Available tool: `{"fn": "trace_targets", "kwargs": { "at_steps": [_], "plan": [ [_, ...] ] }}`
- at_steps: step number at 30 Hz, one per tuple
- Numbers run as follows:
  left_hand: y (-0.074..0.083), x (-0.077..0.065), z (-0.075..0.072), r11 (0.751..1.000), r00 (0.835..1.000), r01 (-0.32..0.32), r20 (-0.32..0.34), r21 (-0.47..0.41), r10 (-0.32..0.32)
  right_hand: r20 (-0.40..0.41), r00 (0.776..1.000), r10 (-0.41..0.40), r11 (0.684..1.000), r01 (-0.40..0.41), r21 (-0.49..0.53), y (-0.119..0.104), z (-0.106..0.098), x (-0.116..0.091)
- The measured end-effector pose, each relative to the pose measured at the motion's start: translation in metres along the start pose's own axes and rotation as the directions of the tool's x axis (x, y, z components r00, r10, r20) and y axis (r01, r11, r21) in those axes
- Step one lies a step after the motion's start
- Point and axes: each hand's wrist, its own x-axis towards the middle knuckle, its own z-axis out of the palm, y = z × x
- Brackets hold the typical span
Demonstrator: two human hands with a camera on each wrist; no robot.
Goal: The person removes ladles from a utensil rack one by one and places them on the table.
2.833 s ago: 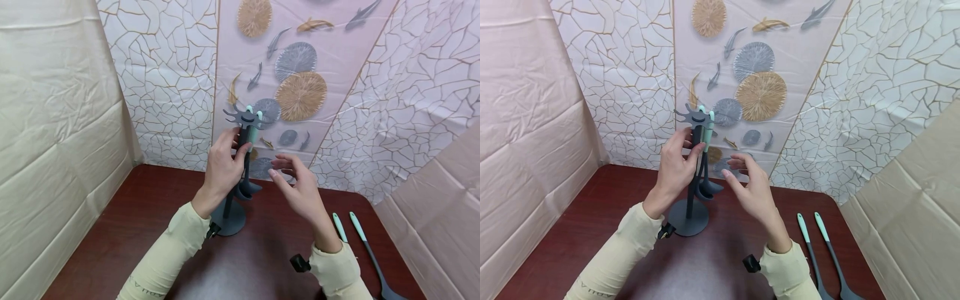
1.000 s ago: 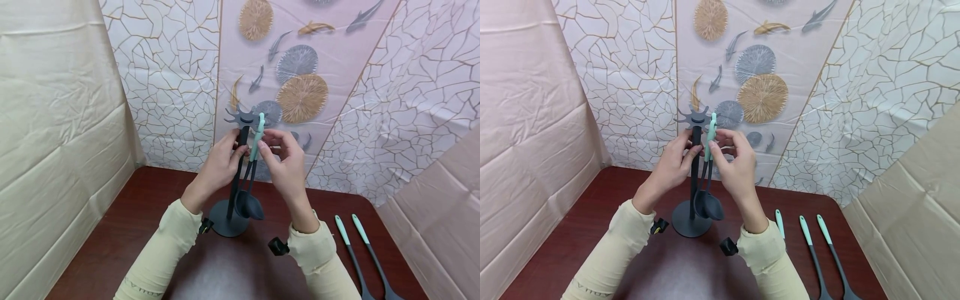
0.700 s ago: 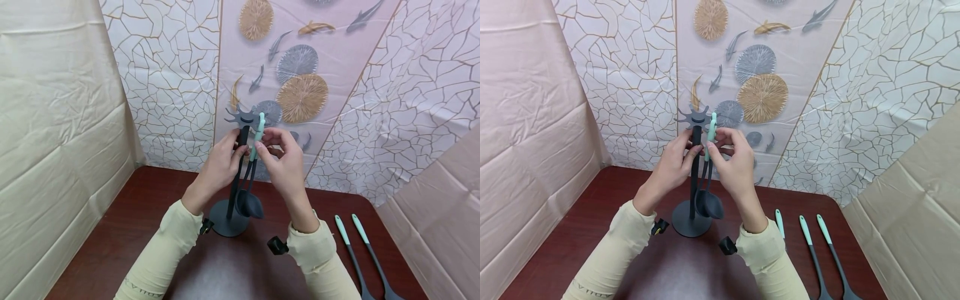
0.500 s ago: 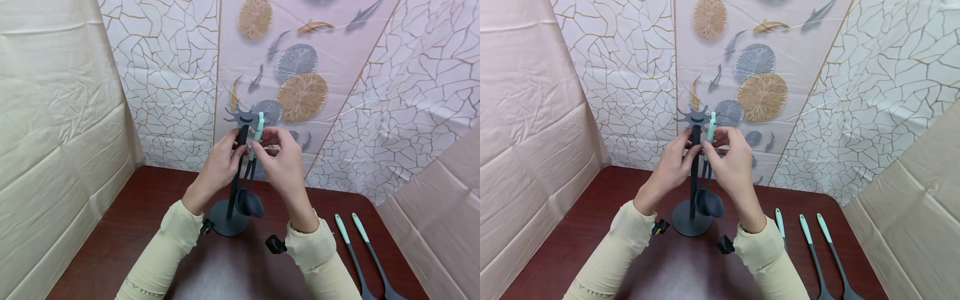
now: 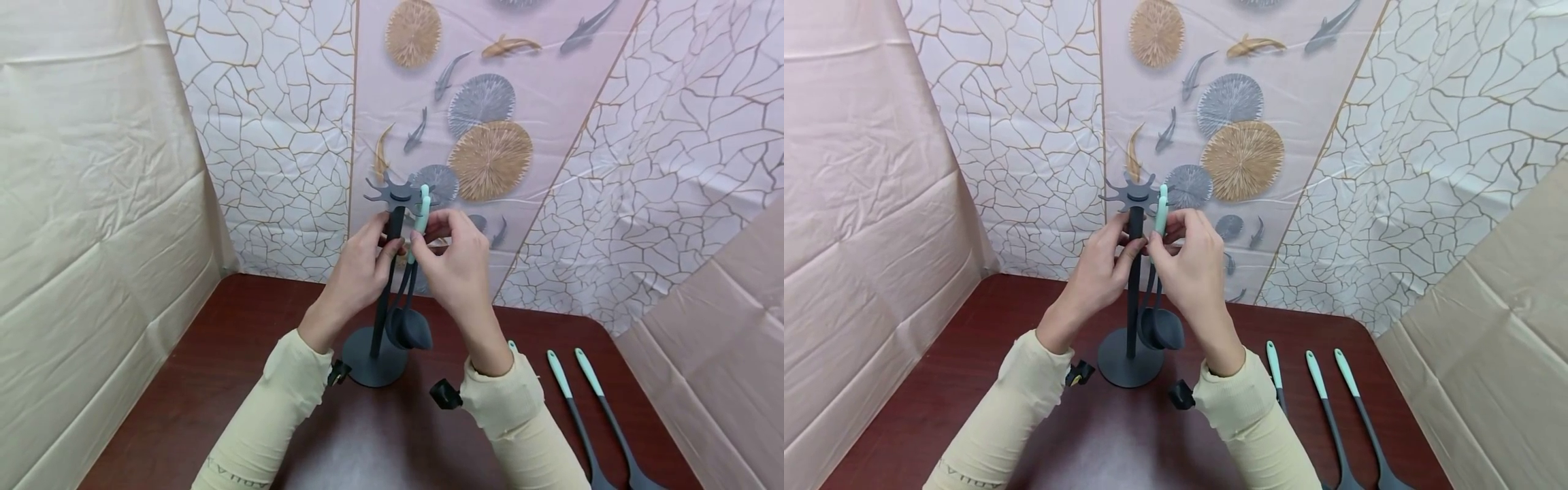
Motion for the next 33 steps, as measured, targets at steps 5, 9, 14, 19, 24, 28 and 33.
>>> {"fn": "trace_targets", "kwargs": {
  "at_steps": [5,9,14,19,24,28,33],
  "plan": [
    [0.0024,-0.0002,-0.0006,1.000,1.000,0.009,0.004,0.001,-0.009,0.005,1.000,0.008,1.000,-0.008,0.001,-0.0014,-0.0018,0.0002],
    [0.0035,-0.0004,-0.0013,1.000,1.000,0.009,-0.001,-0.009,-0.009,0.008,1.000,0.008,1.000,-0.008,-0.002,-0.0025,-0.0028,0.0005],
    [0.0035,-0.0010,-0.0011,1.000,1.000,0.008,-0.011,-0.006,-0.008,0.003,1.000,-0.007,1.000,0.007,-0.009,-0.0018,-0.0030,0.0016],
    [0.0029,-0.0019,0.0002,1.000,1.000,0.010,-0.011,-0.009,-0.010,0.005,1.000,0.010,1.000,-0.010,0.014,0.0013,-0.0029,0.0008],
    [0.0026,-0.0028,0.0007,1.000,1.000,0.021,-0.002,-0.009,-0.021,0.012,1.000,0.022,0.999,-0.023,0.049,0.0041,-0.0030,0.0001],
    [0.0023,-0.0025,0.0005,1.000,1.000,0.022,-0.001,-0.004,-0.022,0.013,1.000,0.028,0.998,-0.028,0.057,0.0049,-0.0040,0.0006],
    [0.0013,-0.0020,-0.0010,1.000,1.000,0.014,-0.006,-0.007,-0.014,0.029,0.999,0.030,0.997,-0.032,0.072,0.0056,-0.0048,0.0014]
  ]
}}
